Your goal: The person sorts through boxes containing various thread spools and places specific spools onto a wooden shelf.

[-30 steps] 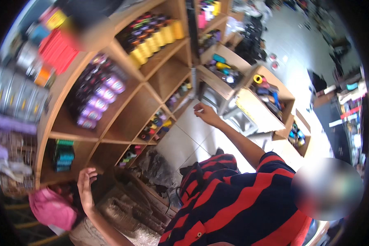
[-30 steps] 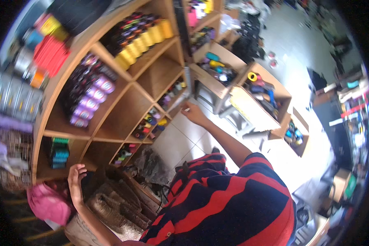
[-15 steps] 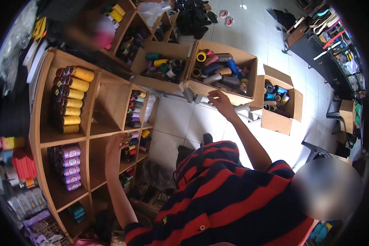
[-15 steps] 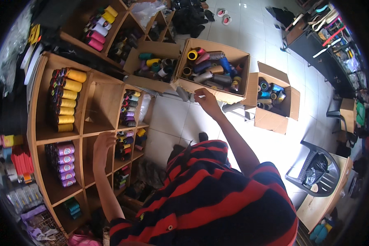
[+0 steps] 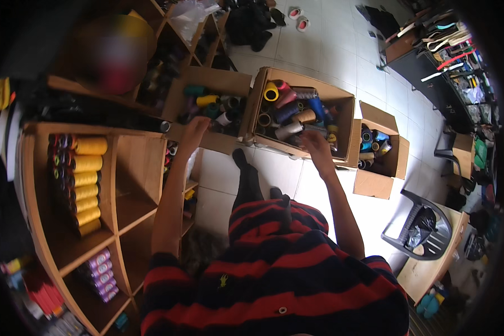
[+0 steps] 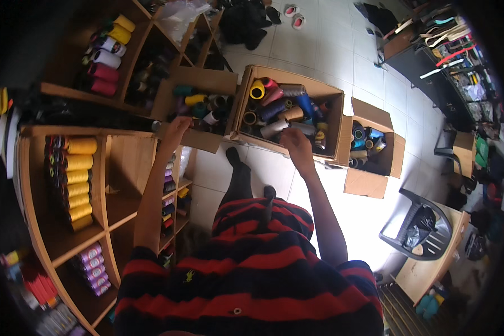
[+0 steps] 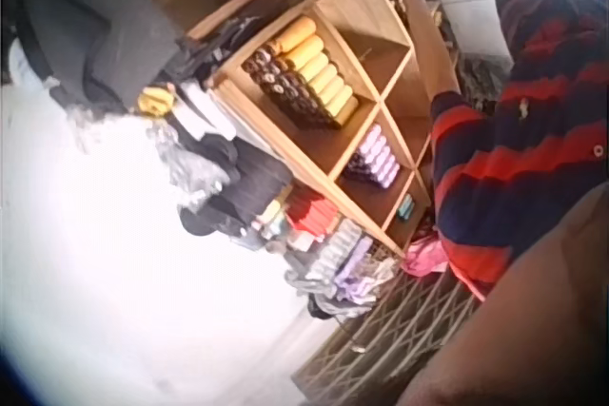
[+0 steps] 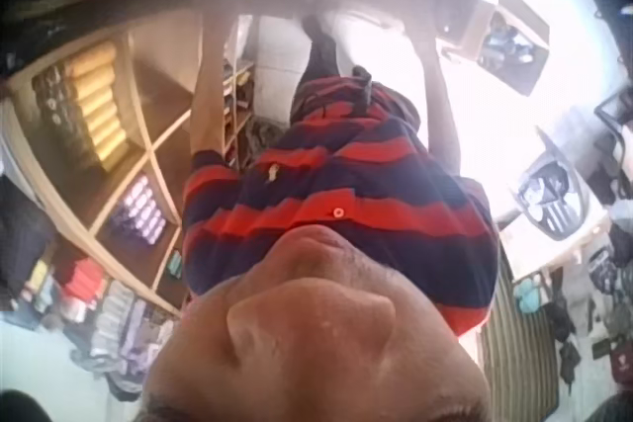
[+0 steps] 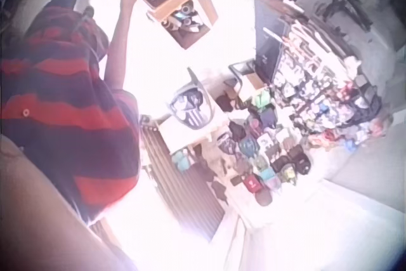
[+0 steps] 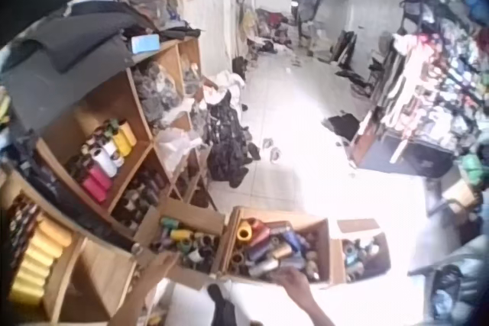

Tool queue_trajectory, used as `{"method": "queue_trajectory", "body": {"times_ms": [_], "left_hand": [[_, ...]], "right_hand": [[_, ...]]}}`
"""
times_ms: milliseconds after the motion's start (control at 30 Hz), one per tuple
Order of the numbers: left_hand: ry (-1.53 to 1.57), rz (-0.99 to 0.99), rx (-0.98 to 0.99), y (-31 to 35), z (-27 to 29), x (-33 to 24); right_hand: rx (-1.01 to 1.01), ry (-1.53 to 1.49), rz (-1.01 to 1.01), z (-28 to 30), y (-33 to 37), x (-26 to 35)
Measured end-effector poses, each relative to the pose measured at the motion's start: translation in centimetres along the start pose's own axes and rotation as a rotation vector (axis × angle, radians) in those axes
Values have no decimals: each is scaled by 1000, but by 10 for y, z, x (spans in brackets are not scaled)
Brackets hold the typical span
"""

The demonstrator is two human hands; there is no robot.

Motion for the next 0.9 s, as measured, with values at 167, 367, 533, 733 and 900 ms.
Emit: {"method": "queue_trajectory", "body": {"times_ms": [167, 367, 533, 733, 900], "left_hand": [[-405, -180, -10, -109, 27, 79], [-733, -142, 113, -149, 14, 107], [-619, -192, 109, -154, 29, 121], [-536, -181, 164, -164, 48, 130], [-56, -37, -236, -173, 82, 127]], "right_hand": [[37, 41, 51, -66, -41, 25], [31, 342, 174, -171, -117, 32], [28, 763, 309, -231, -176, 44], [268, 1054, 43, -254, -207, 23], [134, 846, 70, -231, -175, 56]]}}
Point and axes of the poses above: each hand's wrist, its own y-axis away from the middle knuckle, its own z-axis out of the back of the hand, x = y × z, the point moved 4 cm from there along -y, towards the middle knuckle, and after that the axes turned 12 degrees about y, right-handed, at the moved point
